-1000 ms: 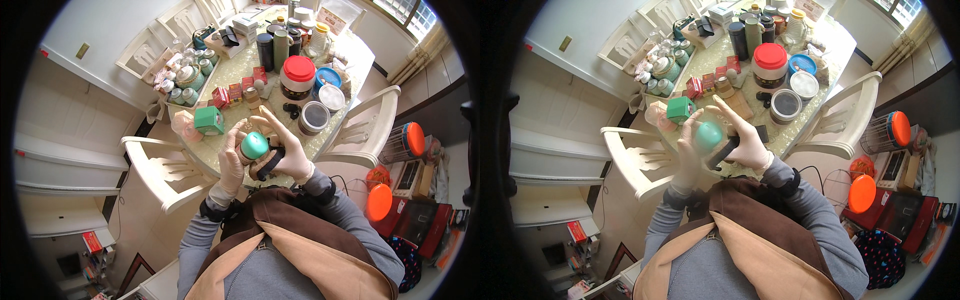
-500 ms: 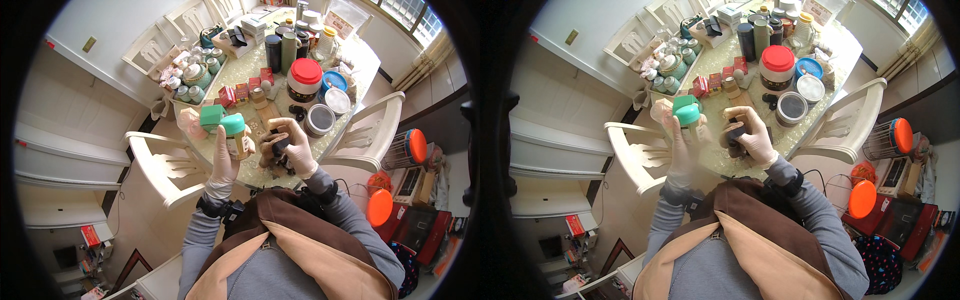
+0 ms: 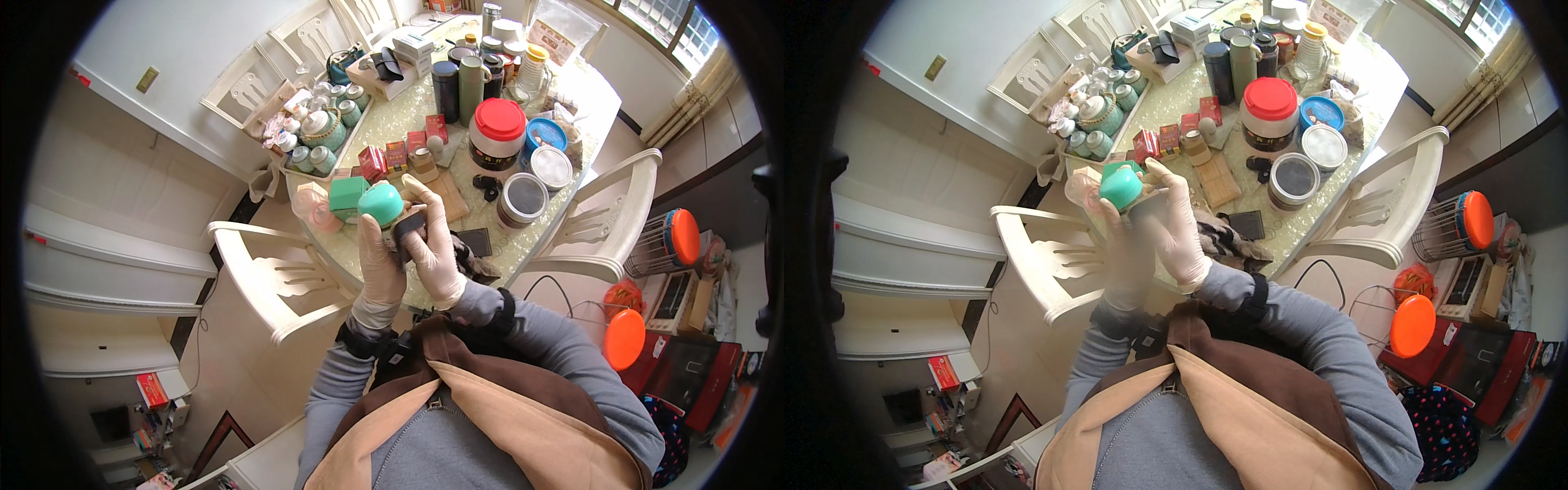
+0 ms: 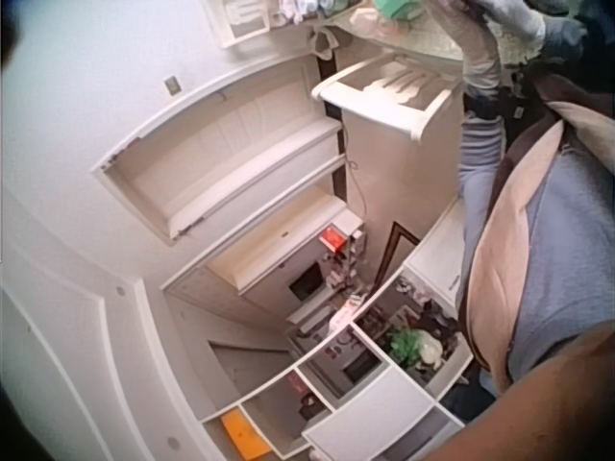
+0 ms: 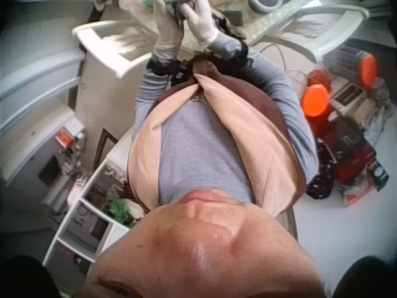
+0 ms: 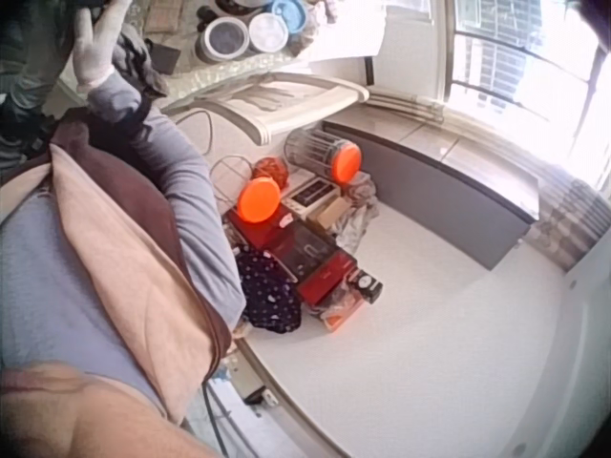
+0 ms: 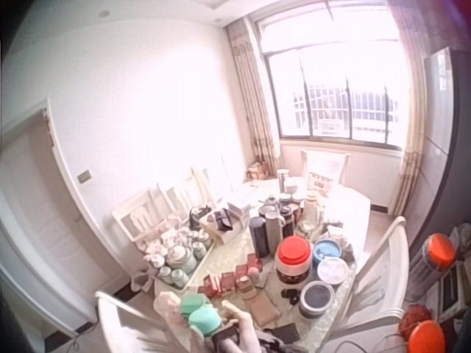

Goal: The person wipes several containers with a cloth, closes their lids, and places them on a shelf. They handle a yellow-lidded tub, a white tub, a small jar, and a green-lidded bottle, wiping each before storing or setting aside.

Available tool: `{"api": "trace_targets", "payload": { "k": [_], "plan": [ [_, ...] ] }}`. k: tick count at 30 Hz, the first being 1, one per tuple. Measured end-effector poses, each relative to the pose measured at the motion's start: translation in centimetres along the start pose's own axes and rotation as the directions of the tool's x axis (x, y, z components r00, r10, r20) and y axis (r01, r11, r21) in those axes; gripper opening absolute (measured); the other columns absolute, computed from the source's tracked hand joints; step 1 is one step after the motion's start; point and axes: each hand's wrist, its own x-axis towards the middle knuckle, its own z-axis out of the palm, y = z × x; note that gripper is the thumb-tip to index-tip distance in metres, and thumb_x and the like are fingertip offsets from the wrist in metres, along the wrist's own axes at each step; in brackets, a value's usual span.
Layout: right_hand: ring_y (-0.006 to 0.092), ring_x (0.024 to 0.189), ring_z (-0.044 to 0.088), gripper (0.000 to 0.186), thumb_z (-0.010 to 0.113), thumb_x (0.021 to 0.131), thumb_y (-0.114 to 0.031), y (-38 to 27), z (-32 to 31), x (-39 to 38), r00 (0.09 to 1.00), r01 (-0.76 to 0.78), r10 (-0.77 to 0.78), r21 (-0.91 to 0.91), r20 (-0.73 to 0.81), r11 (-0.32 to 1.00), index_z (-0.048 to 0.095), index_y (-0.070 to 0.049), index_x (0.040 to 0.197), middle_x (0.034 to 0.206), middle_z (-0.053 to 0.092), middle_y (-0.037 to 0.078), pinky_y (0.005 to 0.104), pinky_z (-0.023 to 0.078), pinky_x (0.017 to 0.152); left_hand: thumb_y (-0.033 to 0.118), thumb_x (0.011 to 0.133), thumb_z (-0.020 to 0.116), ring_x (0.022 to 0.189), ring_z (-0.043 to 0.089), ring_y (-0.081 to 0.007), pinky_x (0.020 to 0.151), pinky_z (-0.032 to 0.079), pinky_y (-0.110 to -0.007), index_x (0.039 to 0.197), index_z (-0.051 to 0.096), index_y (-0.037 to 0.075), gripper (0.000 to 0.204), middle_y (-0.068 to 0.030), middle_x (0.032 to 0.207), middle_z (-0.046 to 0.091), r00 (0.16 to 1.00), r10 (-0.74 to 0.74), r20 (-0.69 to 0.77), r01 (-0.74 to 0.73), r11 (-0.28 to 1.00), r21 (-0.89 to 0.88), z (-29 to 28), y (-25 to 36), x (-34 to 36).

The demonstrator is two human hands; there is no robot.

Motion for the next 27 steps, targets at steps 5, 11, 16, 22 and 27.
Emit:
{"api": "trace_targets", "payload": {
  "k": [5, 11, 16, 22, 27],
  "plan": [
    [0.0149, 0.109, 0.055, 0.043, 0.039, 0.101, -0.032, 1.6, 0.4, 1.1, 0.922, -0.320, 0.385, 0.486, -0.037, 0.813, 0.044, -0.002, 0.132, 0.118, 0.057, 0.008, 0.0289, 0.043, 0.093, 0.057, 0.094, 0.043, 0.112, 0.051, -0.0181, 0.098, 0.039, -0.034, 0.131, 0.043, 0.002, 0.066, -0.0089, 0.120, 0.053, 0.979, 0.203, -0.002, -0.200, 0.966, 0.162, -0.3, -0.7, 0.6],
    [0.0227, 0.099, 0.060, 0.036, 0.054, 0.089, -0.024, 4.4, -0.7, 1.7, 0.978, -0.162, 0.171, -0.089, 0.117, 0.983, 0.054, -0.005, 0.120, 0.114, 0.060, 0.012, 0.0306, 0.047, 0.082, 0.056, 0.097, 0.032, 0.114, 0.050, -0.0200, 0.101, 0.036, -0.033, 0.135, 0.037, 0.003, 0.065, -0.0113, 0.126, 0.051, 0.988, 0.152, 0.025, -0.154, 0.984, 0.085, -1.4, -1.2, 1.4],
    [0.0152, 0.096, 0.059, 0.037, 0.047, 0.097, -0.021, 4.4, -2.7, 1.0, 0.788, -0.607, 0.590, 0.386, 0.177, 0.695, 0.050, -0.003, 0.129, 0.118, 0.059, 0.008, 0.0295, 0.049, 0.080, 0.063, 0.092, 0.034, 0.119, 0.049, -0.0221, 0.102, 0.038, -0.036, 0.136, 0.039, 0.007, 0.071, -0.0114, 0.126, 0.053, 0.998, -0.036, 0.052, 0.049, 0.964, -0.263, -2.9, -1.0, 2.7],
    [0.0094, 0.084, 0.053, 0.053, 0.049, 0.098, -0.034, 3.4, -3.0, 0.9, 0.768, -0.568, 0.581, 0.706, 0.270, 0.424, 0.038, -0.003, 0.140, 0.107, 0.055, 0.003, 0.0227, 0.042, 0.068, 0.052, 0.095, 0.045, 0.116, 0.049, -0.0198, 0.099, 0.039, -0.034, 0.136, 0.036, 0.008, 0.062, -0.0099, 0.126, 0.051, 0.989, 0.137, 0.059, -0.141, 0.987, 0.073, -3.3, -1.1, 2.7],
    [0.0064, 0.085, 0.052, 0.053, 0.050, 0.098, -0.027, 2.7, -2.4, -0.1, 0.855, -0.517, 0.401, 0.598, 0.329, 0.612, 0.033, -0.005, 0.143, 0.105, 0.056, 0.000, 0.0212, 0.044, 0.070, 0.026, 0.088, 0.067, 0.107, 0.050, -0.0153, 0.095, 0.042, -0.028, 0.134, 0.035, 0.006, 0.059, -0.0057, 0.119, 0.049, 0.979, 0.155, -0.129, -0.105, 0.939, 0.328, -1.7, -0.7, 0.8]
  ]
}}
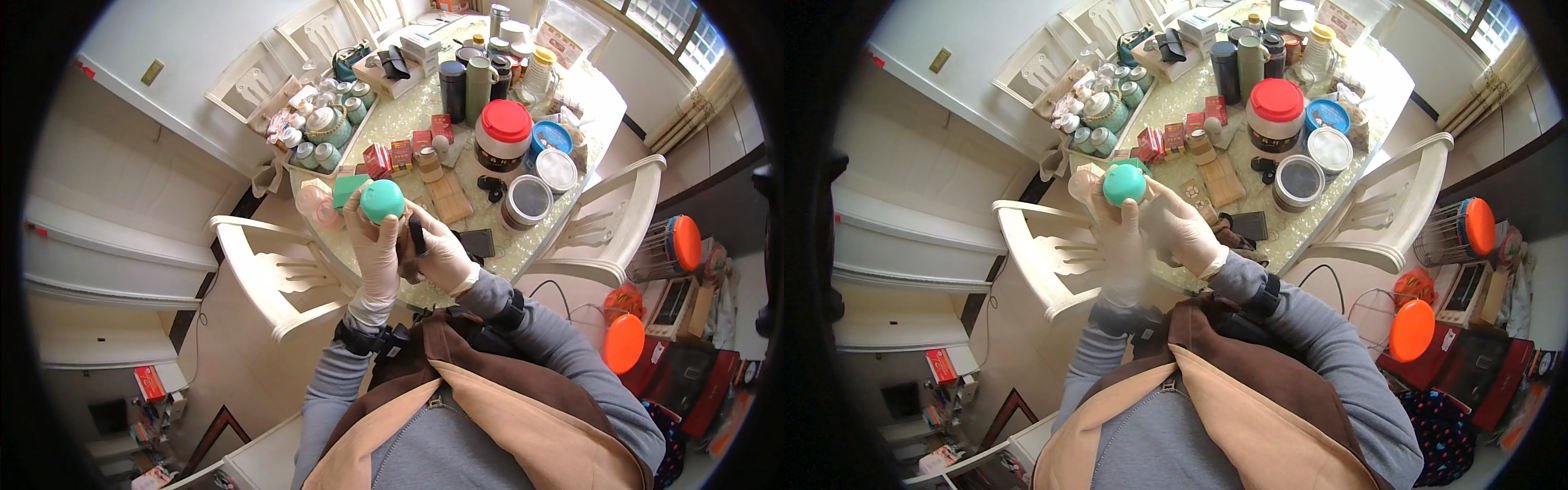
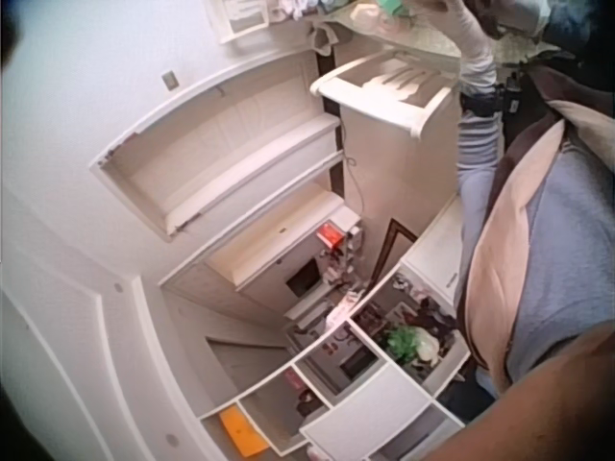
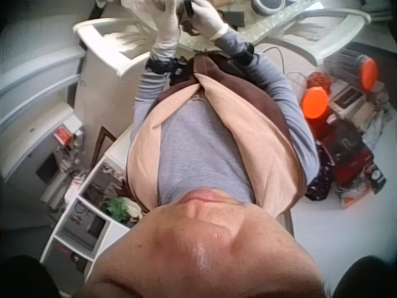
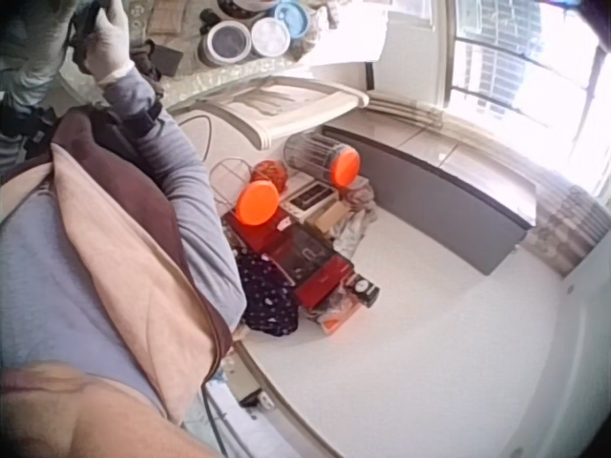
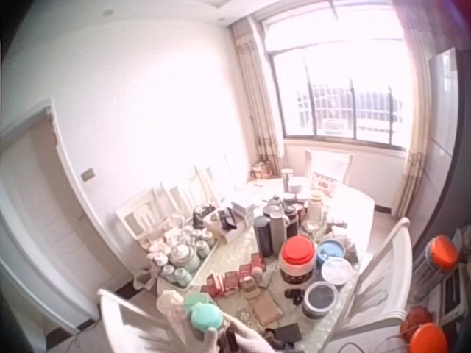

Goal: The person wipes several containers with a cloth, closes their lids, and places them on a shelf. They handle a yellow-lidded tub, a white tub, a small jar, and a green-lidded bottle, wiping each before storing or setting aside.

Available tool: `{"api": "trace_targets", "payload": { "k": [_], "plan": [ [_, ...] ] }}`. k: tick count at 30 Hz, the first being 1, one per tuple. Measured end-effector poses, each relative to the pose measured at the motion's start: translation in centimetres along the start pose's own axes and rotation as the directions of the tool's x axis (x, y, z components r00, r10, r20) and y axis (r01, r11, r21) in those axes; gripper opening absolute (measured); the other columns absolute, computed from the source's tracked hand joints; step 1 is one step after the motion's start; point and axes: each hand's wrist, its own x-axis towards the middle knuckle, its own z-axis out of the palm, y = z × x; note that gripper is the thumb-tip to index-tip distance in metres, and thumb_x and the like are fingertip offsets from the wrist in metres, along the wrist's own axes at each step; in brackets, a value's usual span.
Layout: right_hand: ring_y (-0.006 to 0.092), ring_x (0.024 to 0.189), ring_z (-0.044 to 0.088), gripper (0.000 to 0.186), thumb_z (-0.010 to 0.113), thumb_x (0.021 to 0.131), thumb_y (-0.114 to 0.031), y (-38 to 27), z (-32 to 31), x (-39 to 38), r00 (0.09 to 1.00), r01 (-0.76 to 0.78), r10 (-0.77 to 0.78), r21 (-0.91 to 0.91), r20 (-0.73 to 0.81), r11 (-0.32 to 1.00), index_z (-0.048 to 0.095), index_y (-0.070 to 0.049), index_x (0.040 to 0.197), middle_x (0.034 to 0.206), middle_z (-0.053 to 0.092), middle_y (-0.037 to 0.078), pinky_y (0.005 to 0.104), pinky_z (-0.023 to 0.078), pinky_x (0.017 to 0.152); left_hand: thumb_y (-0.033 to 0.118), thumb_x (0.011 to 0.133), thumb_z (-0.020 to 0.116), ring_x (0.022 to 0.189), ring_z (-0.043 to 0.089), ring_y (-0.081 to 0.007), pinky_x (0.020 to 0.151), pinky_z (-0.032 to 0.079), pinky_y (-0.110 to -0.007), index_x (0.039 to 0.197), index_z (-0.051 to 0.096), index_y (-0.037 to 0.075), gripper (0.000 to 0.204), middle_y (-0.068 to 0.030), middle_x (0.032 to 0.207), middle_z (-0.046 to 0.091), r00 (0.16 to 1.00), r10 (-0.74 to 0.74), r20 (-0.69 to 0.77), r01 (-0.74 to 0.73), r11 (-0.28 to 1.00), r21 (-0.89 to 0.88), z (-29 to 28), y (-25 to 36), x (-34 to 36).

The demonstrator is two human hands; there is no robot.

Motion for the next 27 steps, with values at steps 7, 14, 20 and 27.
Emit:
{"api": "trace_targets", "payload": {
  "k": [7, 14, 20, 27],
  "plan": [
    [0.0129, 0.084, 0.062, 0.037, 0.052, 0.095, -0.017, -1.9, -3.0, 0.1, 0.980, -0.199, 0.197, -0.118, -0.030, 0.973, 0.050, -0.001, 0.128, 0.105, 0.063, 0.006, 0.0278, 0.051, 0.063, 0.016, 0.085, 0.069, 0.126, 0.042, -0.0202, 0.106, 0.033, -0.033, 0.141, 0.032, -0.001, 0.069, -0.0125, 0.139, 0.041, 0.908, -0.007, 0.420, 0.171, 0.919, -0.355, -2.5, 0.1, 1.2],
    [0.0107, 0.089, 0.060, 0.029, 0.052, 0.094, -0.012, -1.7, -3.5, -0.7, 0.938, -0.315, 0.289, -0.124, -0.191, 0.941, 0.057, 0.000, 0.120, 0.104, 0.064, 0.004, 0.0268, 0.049, 0.079, 0.013, 0.074, 0.080, 0.093, 0.050, -0.0090, 0.084, 0.041, -0.025, 0.119, 0.058, 0.005, 0.051, 0.0007, 0.103, 0.059, 0.826, -0.265, 0.497, 0.253, 0.963, 0.094, -5.4, -1.9, 1.8],
    [0.0102, 0.098, 0.058, 0.039, 0.062, 0.087, -0.004, -3.0, -3.6, -0.8, 0.978, -0.108, 0.014, -0.452, -0.207, 0.886, 0.052, 0.003, 0.124, 0.116, 0.061, 0.008, 0.0243, 0.047, 0.088, 0.016, 0.072, 0.081, 0.075, 0.048, -0.0099, 0.071, 0.042, -0.025, 0.108, 0.061, 0.006, 0.042, 0.0022, 0.091, 0.057, 0.915, -0.021, 0.403, -0.035, 0.991, 0.129, -4.3, -3.5, 0.1],
    [0.0100, 0.093, 0.058, 0.028, 0.058, 0.091, -0.010, -5.4, -9.3, -4.0, 0.930, -0.117, -0.119, -0.585, -0.349, 0.802, 0.056, 0.002, 0.116, 0.110, 0.063, 0.008, 0.0242, 0.049, 0.081, 0.024, 0.066, 0.085, 0.084, 0.055, -0.0205, 0.070, 0.045, -0.033, 0.105, 0.059, 0.007, 0.050, -0.0050, 0.091, 0.057, 0.957, 0.089, 0.275, -0.231, 0.809, 0.541, -6.5, -6.9, 0.0]
  ]
}}
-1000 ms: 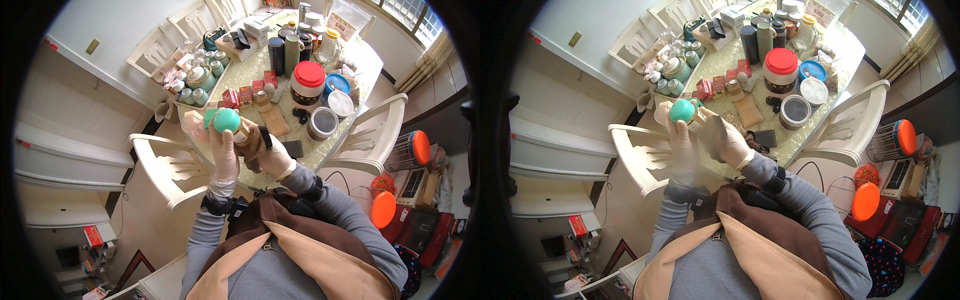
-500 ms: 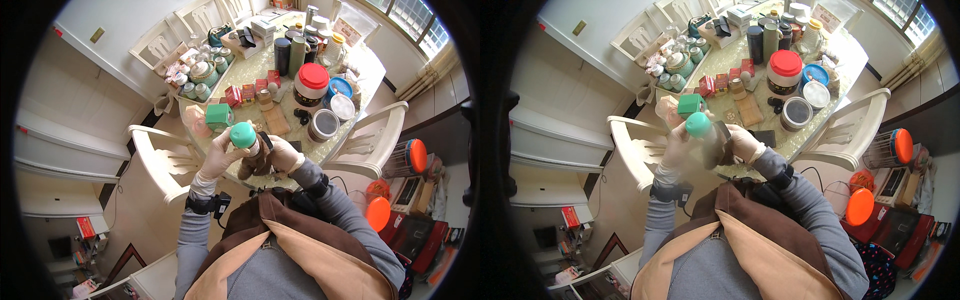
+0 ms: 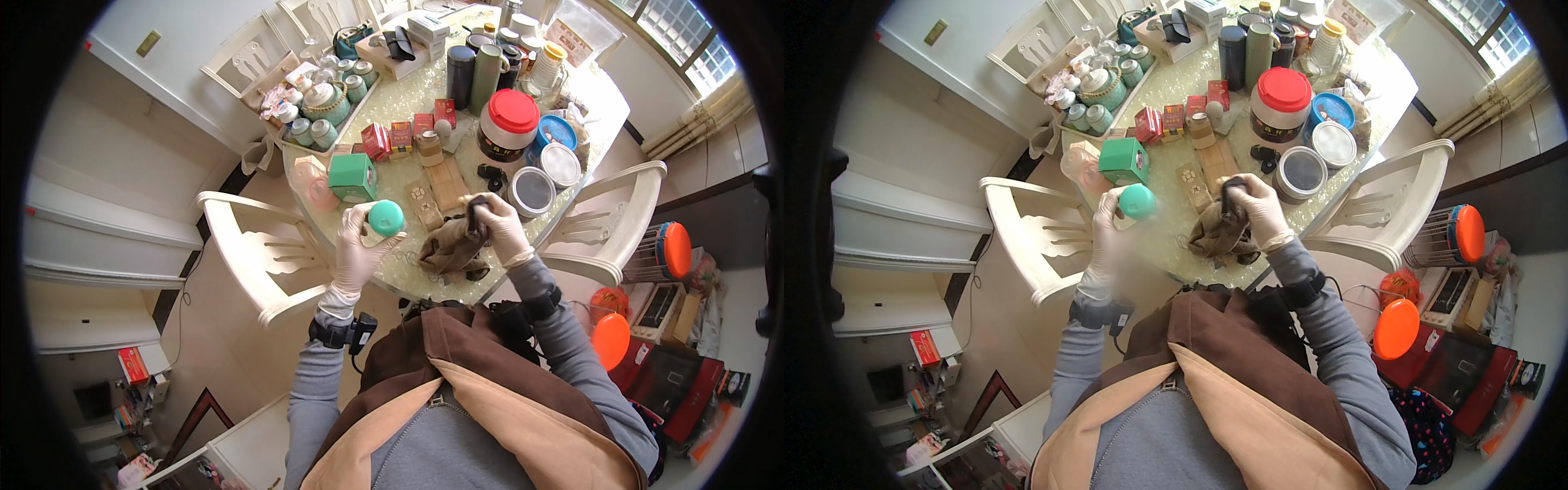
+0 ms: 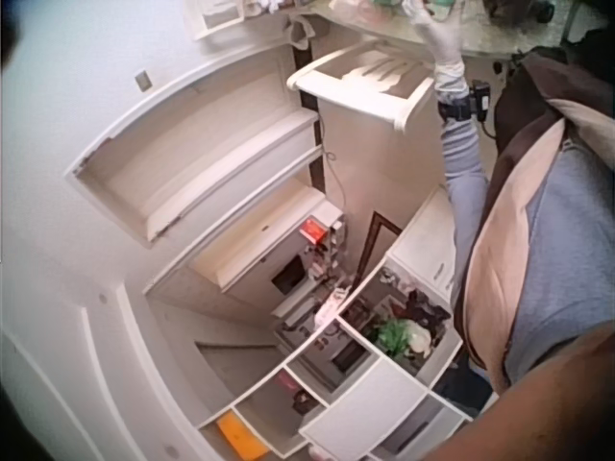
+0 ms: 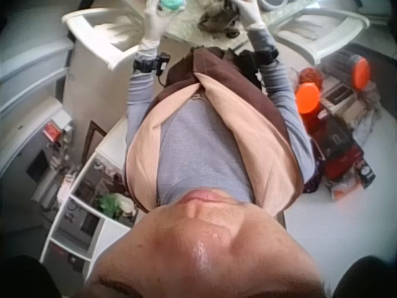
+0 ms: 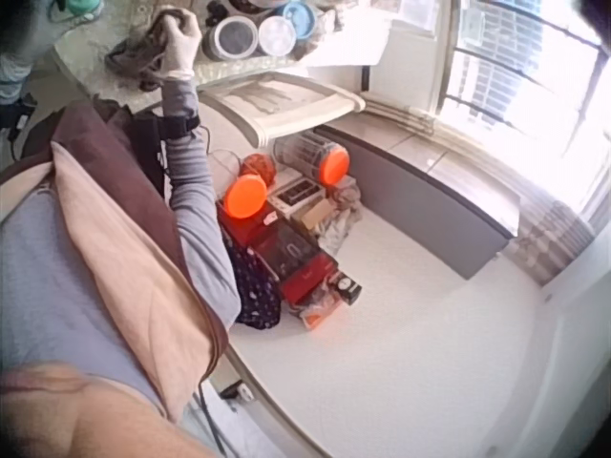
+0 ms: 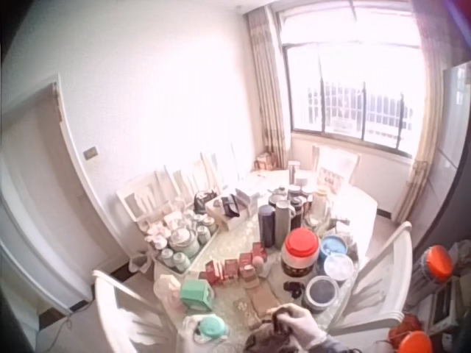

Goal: The person wipes several containers with a cloth, closes their lids, and places them on a shelf. They handle a yellow-lidded tub, a white tub, a small jar, and a green-lidded bottle, wiping each before storing or setting aside.

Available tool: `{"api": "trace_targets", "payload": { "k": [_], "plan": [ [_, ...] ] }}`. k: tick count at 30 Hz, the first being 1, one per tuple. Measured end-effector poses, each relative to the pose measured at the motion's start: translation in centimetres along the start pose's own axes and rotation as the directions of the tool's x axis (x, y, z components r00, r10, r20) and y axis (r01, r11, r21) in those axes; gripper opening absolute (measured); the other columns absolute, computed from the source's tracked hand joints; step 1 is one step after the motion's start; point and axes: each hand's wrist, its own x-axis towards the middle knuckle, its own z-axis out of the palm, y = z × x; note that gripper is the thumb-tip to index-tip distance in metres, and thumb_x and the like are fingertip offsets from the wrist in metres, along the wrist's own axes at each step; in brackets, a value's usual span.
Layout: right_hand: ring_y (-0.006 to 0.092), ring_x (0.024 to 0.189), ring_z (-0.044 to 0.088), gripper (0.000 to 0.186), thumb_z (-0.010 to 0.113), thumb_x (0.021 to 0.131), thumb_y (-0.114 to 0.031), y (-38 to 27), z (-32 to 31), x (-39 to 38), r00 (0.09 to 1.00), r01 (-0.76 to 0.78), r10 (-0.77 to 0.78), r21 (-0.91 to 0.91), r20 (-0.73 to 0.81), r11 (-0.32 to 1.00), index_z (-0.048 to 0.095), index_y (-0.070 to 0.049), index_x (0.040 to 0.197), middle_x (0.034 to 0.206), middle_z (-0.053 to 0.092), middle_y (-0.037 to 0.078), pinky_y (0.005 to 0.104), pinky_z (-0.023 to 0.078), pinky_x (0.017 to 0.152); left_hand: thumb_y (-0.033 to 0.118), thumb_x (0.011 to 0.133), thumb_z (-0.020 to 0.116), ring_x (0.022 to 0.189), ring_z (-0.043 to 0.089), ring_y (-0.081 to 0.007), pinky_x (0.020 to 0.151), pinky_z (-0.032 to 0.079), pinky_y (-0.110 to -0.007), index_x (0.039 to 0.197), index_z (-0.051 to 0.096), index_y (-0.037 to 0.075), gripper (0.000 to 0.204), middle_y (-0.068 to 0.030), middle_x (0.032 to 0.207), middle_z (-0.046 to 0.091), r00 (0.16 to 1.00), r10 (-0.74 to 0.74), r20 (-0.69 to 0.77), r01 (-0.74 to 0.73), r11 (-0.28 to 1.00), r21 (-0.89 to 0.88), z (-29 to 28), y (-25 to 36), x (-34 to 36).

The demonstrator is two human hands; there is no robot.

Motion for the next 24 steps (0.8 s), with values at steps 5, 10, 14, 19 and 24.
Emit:
{"api": "trace_targets", "payload": {
  "k": [5, 10, 14, 19, 24],
  "plan": [
    [0.0105, 0.097, 0.056, 0.038, 0.044, 0.100, -0.027, 3.9, -5.1, -2.4, 0.997, 0.045, -0.023, -0.290, 0.078, 0.956, 0.058, 0.003, 0.120, 0.106, 0.064, 0.005, 0.0272, 0.043, 0.089, 0.024, 0.066, 0.083, 0.098, 0.057, -0.0284, 0.084, 0.046, -0.039, 0.108, 0.057, 0.009, 0.051, -0.0086, 0.103, 0.060, 0.975, -0.211, 0.070, 0.199, 0.968, 0.150, 3.3, -8.6, -2.9],
    [0.0210, 0.121, 0.049, 0.056, 0.038, 0.100, -0.045, 7.6, -8.2, -4.2, 0.955, -0.275, 0.258, -0.115, -0.146, 0.954, 0.039, -0.006, 0.139, 0.130, 0.053, 0.010, 0.0357, 0.035, 0.103, 0.026, 0.065, 0.082, 0.102, 0.056, -0.0304, 0.088, 0.045, -0.040, 0.111, 0.054, 0.010, 0.056, -0.0110, 0.105, 0.060, 0.956, -0.289, 0.045, 0.277, 0.945, 0.176, 6.6, -14.7, -7.0],
    [0.0231, 0.127, 0.042, 0.055, 0.033, 0.100, -0.043, 9.6, -10.2, -4.4, 0.978, -0.176, 0.195, 0.193, -0.079, 0.965, 0.029, -0.010, 0.144, 0.139, 0.044, 0.008, 0.0421, 0.028, 0.111, 0.031, 0.063, 0.084, 0.108, 0.052, -0.0319, 0.093, 0.042, -0.041, 0.125, 0.048, 0.008, 0.075, -0.0138, 0.117, 0.053, 0.973, -0.214, 0.085, 0.193, 0.960, 0.205, 6.9, -14.7, -6.8],
    [0.0267, 0.131, 0.038, 0.057, 0.033, 0.099, -0.045, 11.1, -11.4, -3.7, 0.988, -0.090, 0.139, 0.466, -0.072, 0.880, 0.029, -0.010, 0.144, 0.141, 0.041, 0.012, 0.0428, 0.025, 0.113, 0.032, 0.062, 0.084, 0.116, 0.045, -0.0330, 0.099, 0.037, -0.043, 0.134, 0.042, 0.006, 0.086, -0.0138, 0.126, 0.046, 0.998, -0.059, -0.021, 0.063, 0.942, 0.330, 4.5, -9.5, -4.7],
    [0.0217, 0.130, 0.039, 0.047, 0.038, 0.101, -0.031, 10.1, -10.6, -2.8, 0.982, -0.122, 0.004, 0.615, 0.190, 0.779, 0.036, -0.003, 0.138, 0.140, 0.042, 0.008, 0.0379, 0.029, 0.111, 0.025, 0.066, 0.080, 0.111, 0.049, -0.0289, 0.097, 0.039, -0.039, 0.131, 0.046, 0.008, 0.075, -0.0124, 0.123, 0.050, 0.993, 0.099, 0.064, -0.115, 0.937, 0.330, 4.8, -6.6, 1.4]
  ]
}}
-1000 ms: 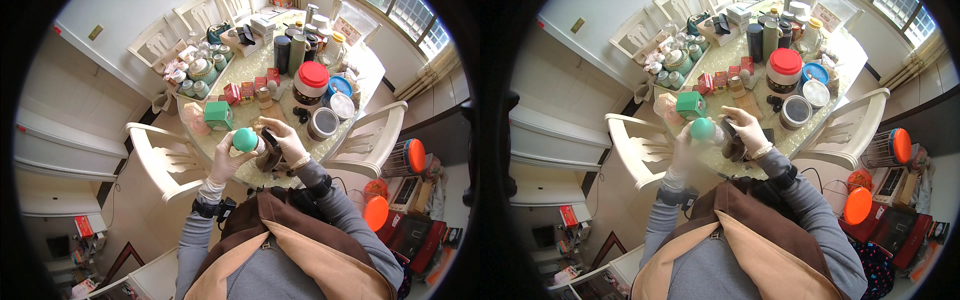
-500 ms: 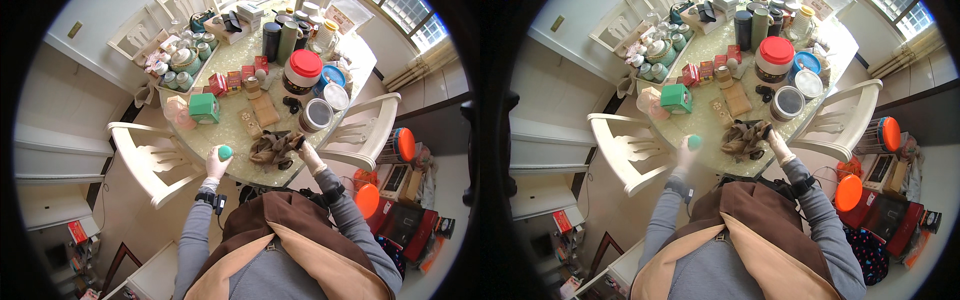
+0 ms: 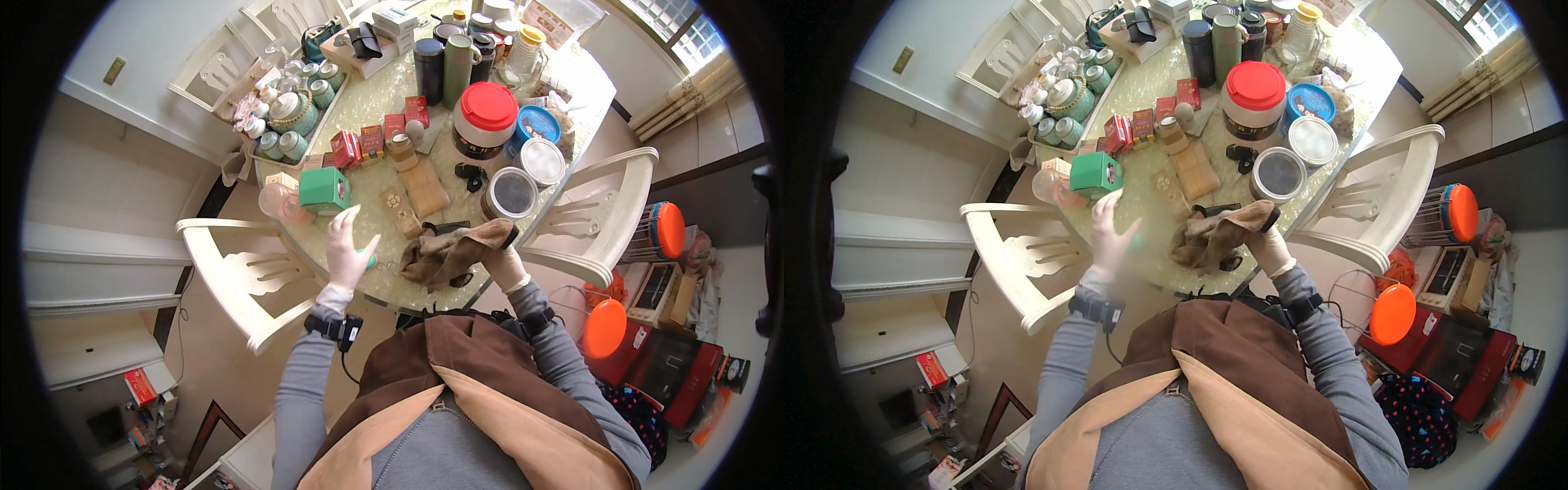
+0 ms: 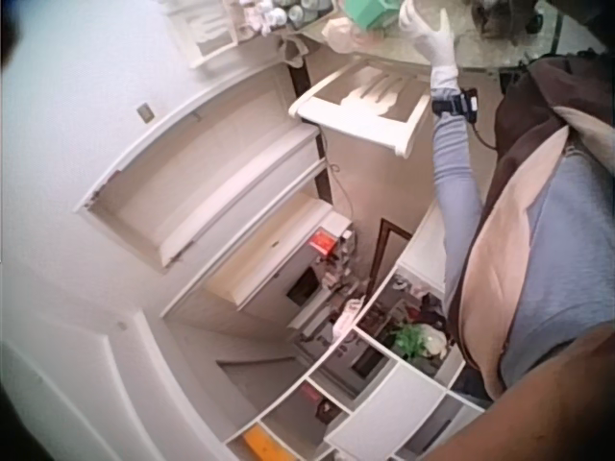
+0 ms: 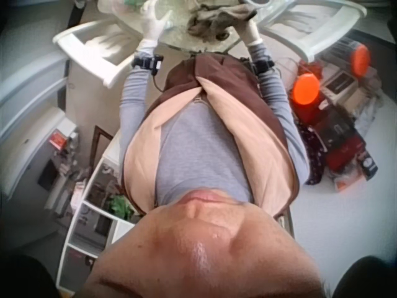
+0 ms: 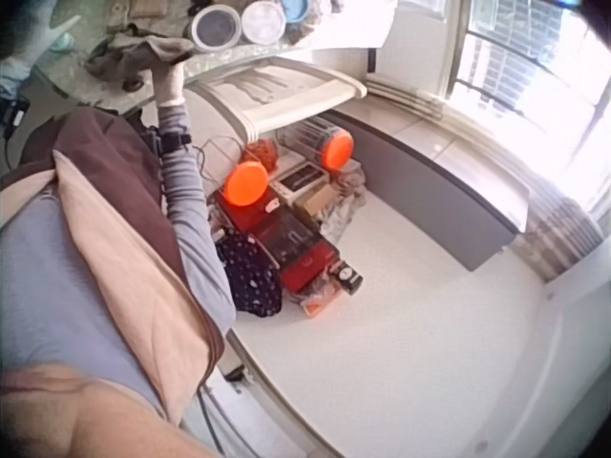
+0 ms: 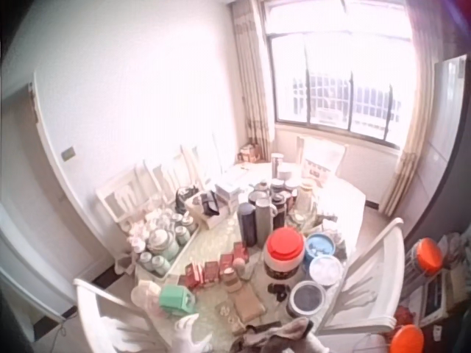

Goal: The person wipes several containers with a cloth, closes their lids, and places them on a shelf. They handle a yellow-lidded tub, a white tub, a small jar, and a green-lidded bottle, wiping each before storing or setting aside.

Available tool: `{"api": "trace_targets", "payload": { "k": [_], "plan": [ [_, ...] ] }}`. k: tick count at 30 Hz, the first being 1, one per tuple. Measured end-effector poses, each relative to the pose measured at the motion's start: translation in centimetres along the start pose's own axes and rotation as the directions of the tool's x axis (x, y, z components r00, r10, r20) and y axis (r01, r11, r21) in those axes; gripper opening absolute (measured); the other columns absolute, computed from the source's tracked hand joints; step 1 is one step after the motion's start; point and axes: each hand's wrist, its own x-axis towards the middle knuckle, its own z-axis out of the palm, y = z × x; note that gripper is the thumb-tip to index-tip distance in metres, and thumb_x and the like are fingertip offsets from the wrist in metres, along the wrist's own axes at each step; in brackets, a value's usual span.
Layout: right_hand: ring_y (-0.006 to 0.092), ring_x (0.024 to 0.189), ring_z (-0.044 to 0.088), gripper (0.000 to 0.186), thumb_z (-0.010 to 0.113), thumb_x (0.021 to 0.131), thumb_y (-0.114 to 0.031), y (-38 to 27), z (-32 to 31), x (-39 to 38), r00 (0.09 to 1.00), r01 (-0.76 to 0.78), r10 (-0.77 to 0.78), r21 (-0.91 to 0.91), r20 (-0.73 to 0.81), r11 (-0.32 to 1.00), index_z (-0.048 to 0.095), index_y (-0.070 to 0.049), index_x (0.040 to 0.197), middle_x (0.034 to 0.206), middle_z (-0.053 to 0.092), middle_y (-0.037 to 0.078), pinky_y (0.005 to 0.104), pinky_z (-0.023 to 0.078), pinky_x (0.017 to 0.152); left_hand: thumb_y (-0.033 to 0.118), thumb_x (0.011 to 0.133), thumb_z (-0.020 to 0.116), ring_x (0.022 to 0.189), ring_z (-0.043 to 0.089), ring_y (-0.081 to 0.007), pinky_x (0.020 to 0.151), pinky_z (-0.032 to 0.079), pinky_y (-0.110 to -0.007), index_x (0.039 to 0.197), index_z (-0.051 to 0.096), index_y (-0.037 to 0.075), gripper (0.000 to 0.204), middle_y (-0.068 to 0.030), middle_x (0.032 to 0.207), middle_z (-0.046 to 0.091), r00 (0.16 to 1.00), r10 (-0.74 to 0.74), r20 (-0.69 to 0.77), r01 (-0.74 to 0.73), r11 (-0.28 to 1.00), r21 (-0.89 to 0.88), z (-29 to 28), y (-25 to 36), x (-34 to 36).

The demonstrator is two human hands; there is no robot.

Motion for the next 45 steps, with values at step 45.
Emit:
{"api": "trace_targets", "payload": {
  "k": [45],
  "plan": [
    [0.0221, 0.110, 0.050, 0.057, 0.066, 0.065, 0.001, -4.7, 19.0, 4.8, 0.929, 0.365, -0.080, -0.868, 0.360, 0.335, 0.051, 0.001, 0.120, 0.118, 0.049, 0.009, 0.0310, 0.040, 0.095, 0.018, 0.057, 0.086, 0.100, 0.057, -0.0290, 0.084, 0.048, -0.036, 0.114, 0.056, 0.008, 0.066, -0.0123, 0.108, 0.053, 0.918, 0.252, 0.305, -0.086, 0.880, -0.468, -6.5, 9.9, 4.8]
  ]
}}
